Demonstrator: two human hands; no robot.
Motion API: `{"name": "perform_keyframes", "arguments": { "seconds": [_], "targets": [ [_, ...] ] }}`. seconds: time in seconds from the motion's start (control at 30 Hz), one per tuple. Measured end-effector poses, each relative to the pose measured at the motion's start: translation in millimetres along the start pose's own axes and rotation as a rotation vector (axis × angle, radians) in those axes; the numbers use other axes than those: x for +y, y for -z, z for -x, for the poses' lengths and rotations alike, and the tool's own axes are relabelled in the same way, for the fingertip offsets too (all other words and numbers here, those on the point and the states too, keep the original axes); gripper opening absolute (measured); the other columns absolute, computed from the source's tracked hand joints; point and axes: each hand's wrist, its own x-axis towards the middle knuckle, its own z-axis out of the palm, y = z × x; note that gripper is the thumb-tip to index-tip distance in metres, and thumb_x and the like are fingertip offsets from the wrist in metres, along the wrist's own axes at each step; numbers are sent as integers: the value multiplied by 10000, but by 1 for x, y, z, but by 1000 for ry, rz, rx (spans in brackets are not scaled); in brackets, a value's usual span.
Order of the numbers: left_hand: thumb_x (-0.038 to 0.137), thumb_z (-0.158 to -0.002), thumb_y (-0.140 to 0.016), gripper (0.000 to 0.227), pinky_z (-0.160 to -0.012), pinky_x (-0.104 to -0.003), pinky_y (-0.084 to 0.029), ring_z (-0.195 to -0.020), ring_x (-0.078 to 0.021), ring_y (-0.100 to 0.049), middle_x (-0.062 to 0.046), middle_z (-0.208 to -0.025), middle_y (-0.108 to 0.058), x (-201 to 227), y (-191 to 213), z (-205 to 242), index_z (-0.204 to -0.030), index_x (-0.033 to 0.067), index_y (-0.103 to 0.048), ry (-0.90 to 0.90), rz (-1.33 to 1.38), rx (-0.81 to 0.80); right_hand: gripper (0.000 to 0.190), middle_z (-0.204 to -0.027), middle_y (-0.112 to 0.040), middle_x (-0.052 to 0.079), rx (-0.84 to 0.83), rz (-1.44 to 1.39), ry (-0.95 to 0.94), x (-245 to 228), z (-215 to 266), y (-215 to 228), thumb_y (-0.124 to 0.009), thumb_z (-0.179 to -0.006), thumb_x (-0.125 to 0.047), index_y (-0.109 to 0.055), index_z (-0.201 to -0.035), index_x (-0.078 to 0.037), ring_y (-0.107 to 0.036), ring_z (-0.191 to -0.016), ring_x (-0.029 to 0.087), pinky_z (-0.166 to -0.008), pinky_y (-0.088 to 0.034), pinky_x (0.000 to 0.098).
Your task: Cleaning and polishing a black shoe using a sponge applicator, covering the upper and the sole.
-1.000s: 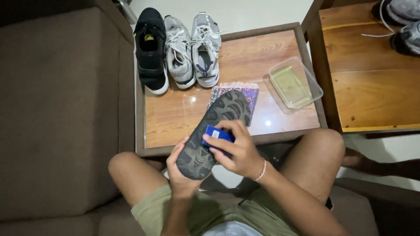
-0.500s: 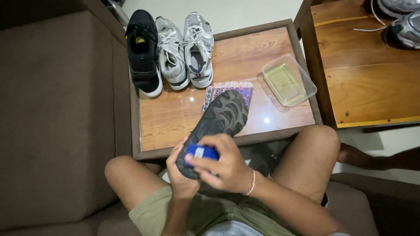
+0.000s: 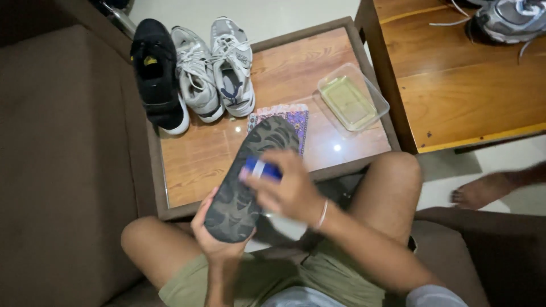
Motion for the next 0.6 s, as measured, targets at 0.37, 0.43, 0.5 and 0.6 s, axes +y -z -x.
{"name": "perform_keyframes", "arguments": {
  "seconds": [0.37, 0.43, 0.5, 0.6],
  "targets": [
    [273, -911, -542, 213, -995, -426, -534, -1079, -270, -677, -33, -1056, -696, 56, 19, -50, -942, 127, -694, 1093, 699, 706, 320, -1142, -573, 168, -56, 534, -605, 192, -17, 64, -706, -922, -163, -737, -1240, -176, -511, -1048, 371, -848, -451, 511],
    [392, -702, -596, 677, -1243, -310, -306, -1361, -180, -517, -48, -1353, -583, 27, 49, -21, -1275, 32, -567, 819, 301, 374, 345, -1194, -573, 228, -171, 499, -748, 199, -9, 60, -683, -944, -215, -726, -1283, -170, -518, -1103, 408, -910, -443, 554],
    [376, -685, -623, 699, -1240, -326, -316, -1360, -199, -517, -73, -1362, -572, 31, 51, -19, -1286, 28, -543, 743, 250, 356, 348, -1179, -544, 150, -81, 599, -658, 220, 6, 51, -744, -909, -253, -721, -1256, -233, -534, -1076, 370, -851, -465, 506],
    [338, -642, -689, 771, -1234, -366, -341, -1357, -248, -519, -136, -1383, -544, 39, 54, -17, -1313, 18, -484, 562, 125, 294, 349, -1152, -526, 71, 14, 692, -621, 240, 25, 42, -807, -872, -293, -725, -1211, -301, -559, -1038, 340, -781, -499, 472]
  ]
}}
